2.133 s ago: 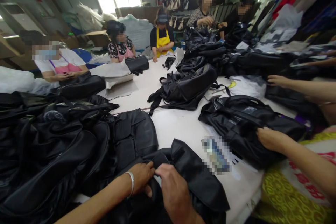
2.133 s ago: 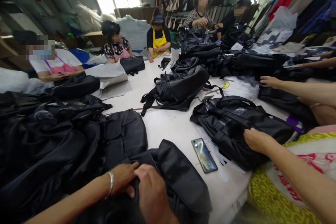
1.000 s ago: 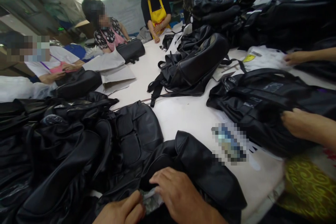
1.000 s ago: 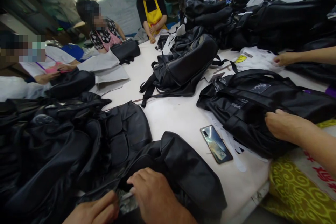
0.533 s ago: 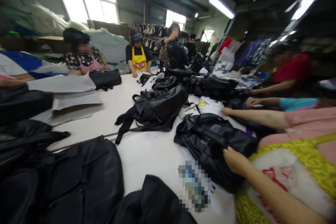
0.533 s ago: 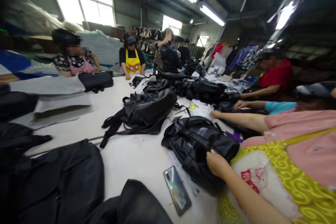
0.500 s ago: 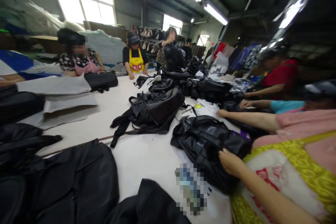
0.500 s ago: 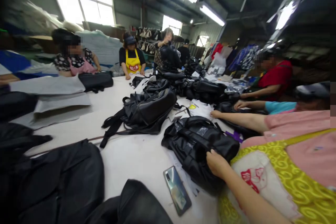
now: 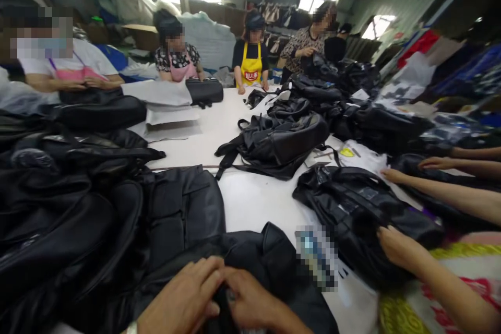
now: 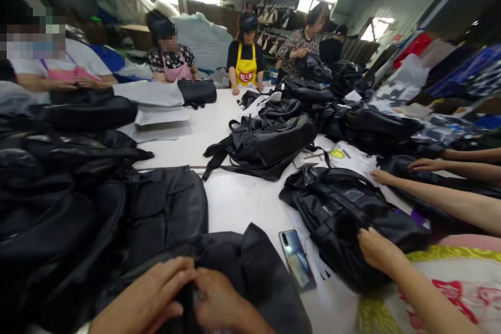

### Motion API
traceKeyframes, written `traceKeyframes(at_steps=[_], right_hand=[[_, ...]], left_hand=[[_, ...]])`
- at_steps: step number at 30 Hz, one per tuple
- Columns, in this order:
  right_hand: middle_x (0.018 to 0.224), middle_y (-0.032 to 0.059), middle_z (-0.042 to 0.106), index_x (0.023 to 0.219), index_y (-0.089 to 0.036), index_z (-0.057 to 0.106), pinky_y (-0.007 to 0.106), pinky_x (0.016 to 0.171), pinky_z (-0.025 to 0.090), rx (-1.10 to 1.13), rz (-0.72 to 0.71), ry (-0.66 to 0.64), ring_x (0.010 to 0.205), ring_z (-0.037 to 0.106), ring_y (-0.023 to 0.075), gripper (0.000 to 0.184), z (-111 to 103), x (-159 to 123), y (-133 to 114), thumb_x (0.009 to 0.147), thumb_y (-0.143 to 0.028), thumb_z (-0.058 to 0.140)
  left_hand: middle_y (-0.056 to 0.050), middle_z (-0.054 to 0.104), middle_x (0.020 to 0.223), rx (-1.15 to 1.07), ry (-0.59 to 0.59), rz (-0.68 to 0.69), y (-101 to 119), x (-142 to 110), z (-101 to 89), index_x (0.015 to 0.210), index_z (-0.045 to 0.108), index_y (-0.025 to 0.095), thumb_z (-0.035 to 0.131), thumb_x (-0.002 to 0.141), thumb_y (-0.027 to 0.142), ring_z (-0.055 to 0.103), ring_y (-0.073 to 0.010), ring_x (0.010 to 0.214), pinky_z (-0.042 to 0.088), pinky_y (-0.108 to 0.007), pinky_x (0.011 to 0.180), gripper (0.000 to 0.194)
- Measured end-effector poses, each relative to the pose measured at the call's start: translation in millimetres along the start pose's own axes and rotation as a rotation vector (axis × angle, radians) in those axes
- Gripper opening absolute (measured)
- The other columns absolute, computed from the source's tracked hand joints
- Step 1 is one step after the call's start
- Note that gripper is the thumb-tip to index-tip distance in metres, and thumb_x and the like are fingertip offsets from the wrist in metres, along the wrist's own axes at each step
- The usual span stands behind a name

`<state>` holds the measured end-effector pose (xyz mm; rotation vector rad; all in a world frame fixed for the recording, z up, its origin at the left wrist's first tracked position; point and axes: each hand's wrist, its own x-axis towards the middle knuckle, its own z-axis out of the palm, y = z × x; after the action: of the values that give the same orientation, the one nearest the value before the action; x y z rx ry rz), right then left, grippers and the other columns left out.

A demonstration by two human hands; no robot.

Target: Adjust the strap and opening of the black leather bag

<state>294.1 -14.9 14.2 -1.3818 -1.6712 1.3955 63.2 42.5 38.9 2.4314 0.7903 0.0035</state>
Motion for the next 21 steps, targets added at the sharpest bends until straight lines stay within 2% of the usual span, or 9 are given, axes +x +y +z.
traceKeyframes(at_steps=[2, 4, 6, 8, 10, 12, 15, 18, 21], right_hand=[[0.120, 0.0046, 0.062, 0.112, -0.022, 0.061, 0.032, 0.098, 0.046, 0.069, -0.063, -0.117, 0.108, 0.059, 0.0218, 0.034, 26, 10, -9, 0.078, -0.025, 0.058], [0.126, 0.0077, 0.058, 0.129, -0.020, 0.050, 0.032, 0.098, 0.045, 0.141, -0.046, -0.272, 0.110, 0.058, 0.0226, 0.057, 31, 9, -11, 0.074, -0.030, 0.063], [0.120, 0.0082, 0.062, 0.131, -0.017, 0.048, 0.031, 0.095, 0.047, 0.166, -0.008, -0.388, 0.105, 0.060, 0.0237, 0.068, 30, 7, -7, 0.068, -0.031, 0.068], [0.108, 0.0053, 0.068, 0.122, -0.016, 0.057, 0.030, 0.088, 0.049, 0.157, 0.007, -0.420, 0.099, 0.063, 0.0234, 0.055, 31, 8, -2, 0.068, -0.028, 0.065], [0.097, 0.0014, 0.071, 0.105, -0.019, 0.065, 0.026, 0.080, 0.050, 0.114, 0.024, -0.343, 0.091, 0.064, 0.0214, 0.036, 30, 14, 3, 0.070, -0.020, 0.058], [0.091, -0.0011, 0.072, 0.094, -0.021, 0.068, 0.024, 0.074, 0.047, 0.019, 0.044, -0.193, 0.086, 0.065, 0.0197, 0.030, 18, 19, 8, 0.068, -0.013, 0.054], [0.087, -0.0017, 0.071, 0.089, -0.021, 0.069, 0.024, 0.072, 0.044, -0.068, 0.148, 0.004, 0.083, 0.064, 0.0195, 0.028, -26, 14, 13, 0.066, -0.012, 0.058], [0.093, 0.0013, 0.071, 0.101, -0.019, 0.066, 0.029, 0.081, 0.046, 0.168, 0.279, 0.121, 0.090, 0.062, 0.0213, 0.030, -71, -9, 15, 0.071, -0.021, 0.066], [0.109, 0.0078, 0.068, 0.123, -0.018, 0.057, 0.037, 0.096, 0.043, 0.531, 0.309, 0.196, 0.104, 0.061, 0.0237, 0.048, -80, -34, 21, 0.082, -0.041, 0.065]], left_hand=[[-0.008, 0.030, 0.154, 0.008, -0.017, -0.135, -2, -4, -7.7, 0.146, 0.030, 0.026, 0.060, 0.085, 0.035, 0.028, -0.0291, 0.141, 0.028, -0.049, 0.116, 0.068], [-0.009, 0.017, 0.158, 0.013, -0.073, -0.252, -1, -10, -10.6, 0.149, 0.020, 0.022, 0.072, 0.074, 0.046, 0.016, -0.0298, 0.145, 0.017, -0.052, 0.118, 0.094], [-0.008, 0.011, 0.159, 0.012, -0.169, -0.340, 3, -17, -10.0, 0.149, 0.017, 0.020, 0.080, 0.063, 0.039, 0.013, -0.0286, 0.145, 0.013, -0.049, 0.119, 0.108], [-0.006, 0.006, 0.158, 0.005, -0.228, -0.423, 8, -21, -8.0, 0.148, 0.015, 0.021, 0.078, 0.059, 0.025, 0.017, -0.0260, 0.145, 0.017, -0.042, 0.119, 0.109], [-0.006, 0.004, 0.158, -0.009, -0.236, -0.478, 11, -23, -5.3, 0.148, 0.012, 0.020, 0.075, 0.056, 0.017, 0.021, -0.0258, 0.144, 0.025, -0.038, 0.117, 0.112], [-0.007, 0.004, 0.158, -0.023, -0.189, -0.484, 9, -24, -2.1, 0.148, 0.011, 0.020, 0.073, 0.053, 0.015, 0.025, -0.0287, 0.142, 0.031, -0.039, 0.113, 0.114], [-0.009, 0.013, 0.157, -0.043, -0.132, -0.437, 1, -27, 4.1, 0.148, 0.016, 0.023, 0.073, 0.054, 0.018, 0.032, -0.0345, 0.138, 0.037, -0.044, 0.109, 0.110], [-0.010, 0.023, 0.155, -0.069, -0.118, -0.395, -14, -27, 11.7, 0.146, 0.026, 0.024, 0.073, 0.059, 0.025, 0.039, -0.0371, 0.134, 0.038, -0.050, 0.107, 0.099], [-0.012, 0.032, 0.151, -0.172, -0.082, -0.354, -26, -20, 18.3, 0.142, 0.038, 0.023, 0.074, 0.064, 0.033, 0.038, -0.0379, 0.134, 0.032, -0.054, 0.110, 0.087]])
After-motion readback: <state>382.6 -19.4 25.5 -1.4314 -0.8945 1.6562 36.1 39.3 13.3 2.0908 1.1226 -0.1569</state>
